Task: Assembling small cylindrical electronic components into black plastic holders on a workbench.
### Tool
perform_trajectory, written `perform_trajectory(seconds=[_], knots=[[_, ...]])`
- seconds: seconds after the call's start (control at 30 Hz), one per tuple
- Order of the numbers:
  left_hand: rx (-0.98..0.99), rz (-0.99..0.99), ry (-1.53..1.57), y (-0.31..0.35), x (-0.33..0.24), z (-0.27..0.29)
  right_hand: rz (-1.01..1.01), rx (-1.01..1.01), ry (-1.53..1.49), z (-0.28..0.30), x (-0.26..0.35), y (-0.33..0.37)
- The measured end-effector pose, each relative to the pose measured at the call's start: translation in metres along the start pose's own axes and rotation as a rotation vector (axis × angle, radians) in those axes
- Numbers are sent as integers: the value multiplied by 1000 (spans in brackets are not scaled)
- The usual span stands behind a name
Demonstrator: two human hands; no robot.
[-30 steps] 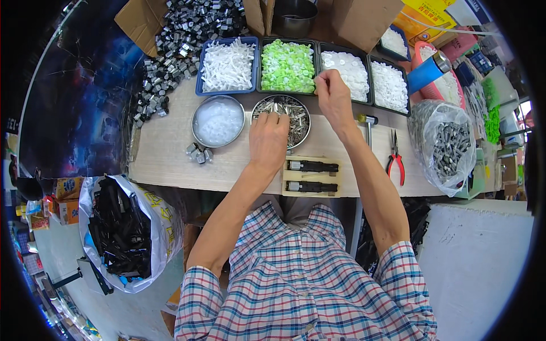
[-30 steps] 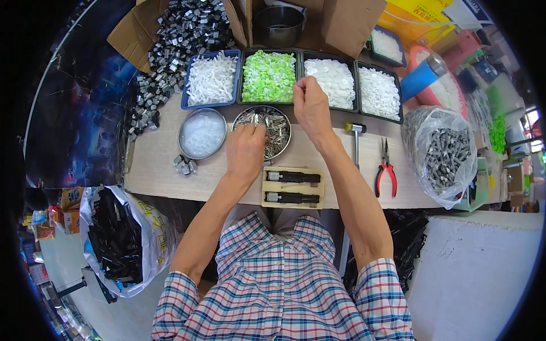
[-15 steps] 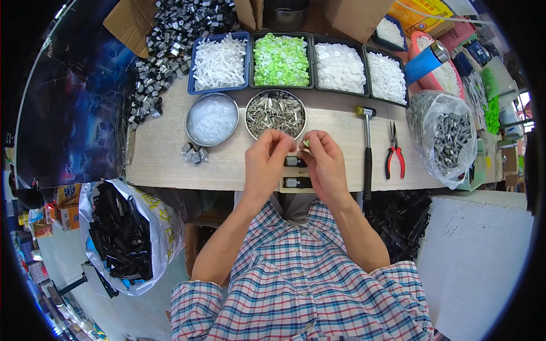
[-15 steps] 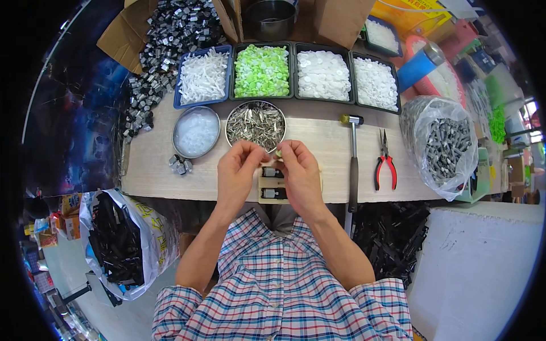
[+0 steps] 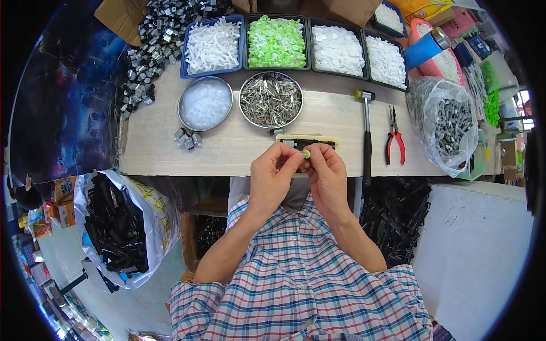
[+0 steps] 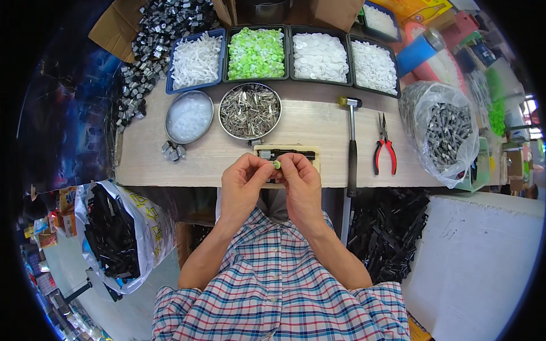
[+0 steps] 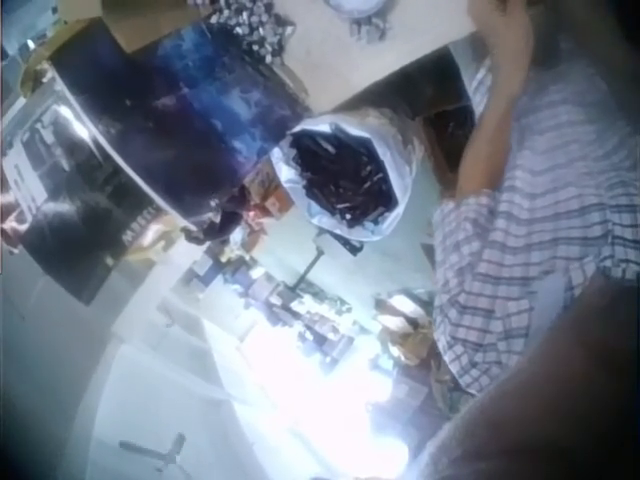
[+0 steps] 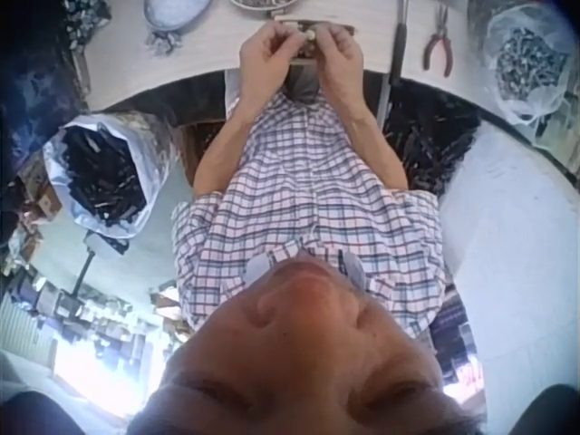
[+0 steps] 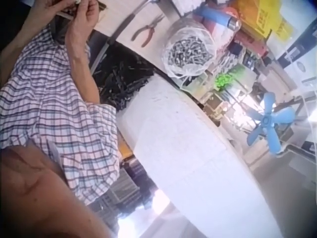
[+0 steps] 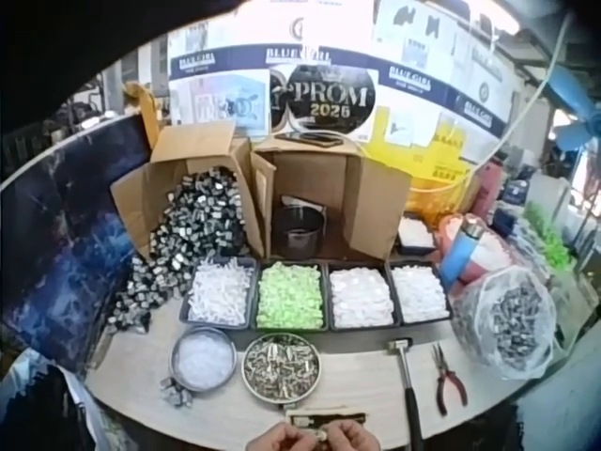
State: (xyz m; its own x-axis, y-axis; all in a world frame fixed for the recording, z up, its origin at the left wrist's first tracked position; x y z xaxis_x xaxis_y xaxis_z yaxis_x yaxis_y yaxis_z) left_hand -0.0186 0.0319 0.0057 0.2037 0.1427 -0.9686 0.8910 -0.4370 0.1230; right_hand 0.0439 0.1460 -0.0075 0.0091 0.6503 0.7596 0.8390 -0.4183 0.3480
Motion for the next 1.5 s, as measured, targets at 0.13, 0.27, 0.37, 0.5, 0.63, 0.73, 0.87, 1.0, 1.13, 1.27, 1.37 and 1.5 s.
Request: perform_trajectory(seconds=[0.13,0.27,0.37,0.5,0.63,0.73,0.87,1.0,1.13,1.27,1.37,1.5], knots=[[-6,-32,-61,2,-2,-1,5,4,12,3,0,0],[-32,-161,-287,6,-15,-2,97,-14,185,0,1,5],[-3,-169,-349,8,-20,1,240,-4,394,-3,9,10],[163,162,158,4,-1,15,433,285,750,10,24,11],[261,340,211,11,5,27,473,463,956,14,40,13],[307,432,224,14,3,25,467,500,1058,14,43,16],[309,439,214,13,2,21,442,489,1029,15,44,14],[294,379,65,11,-3,19,606,507,1157,12,44,12],[349,259,-93,4,-8,21,838,488,1274,7,43,8],[292,224,-82,1,-6,24,1027,433,1389,1,45,-2],[112,143,-152,-1,-2,30,1054,341,1452,6,41,-17],[-21,-158,-448,-6,-5,33,966,262,1577,10,32,-34]])
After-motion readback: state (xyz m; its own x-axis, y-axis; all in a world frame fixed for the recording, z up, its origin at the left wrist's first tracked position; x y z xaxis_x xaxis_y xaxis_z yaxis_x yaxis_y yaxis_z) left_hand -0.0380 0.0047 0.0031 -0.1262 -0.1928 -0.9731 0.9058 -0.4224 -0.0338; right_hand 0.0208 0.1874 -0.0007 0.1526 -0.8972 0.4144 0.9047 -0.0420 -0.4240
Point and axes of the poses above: each hand's wrist, its own y-axis away from the middle knuckle, its own z-axis out of the back of the hand, x = y × z, the point moved 2 cm from there along -y, towards the middle knuckle, and after that the axes turned 2 degrees about -z, right-handed, at the moved point
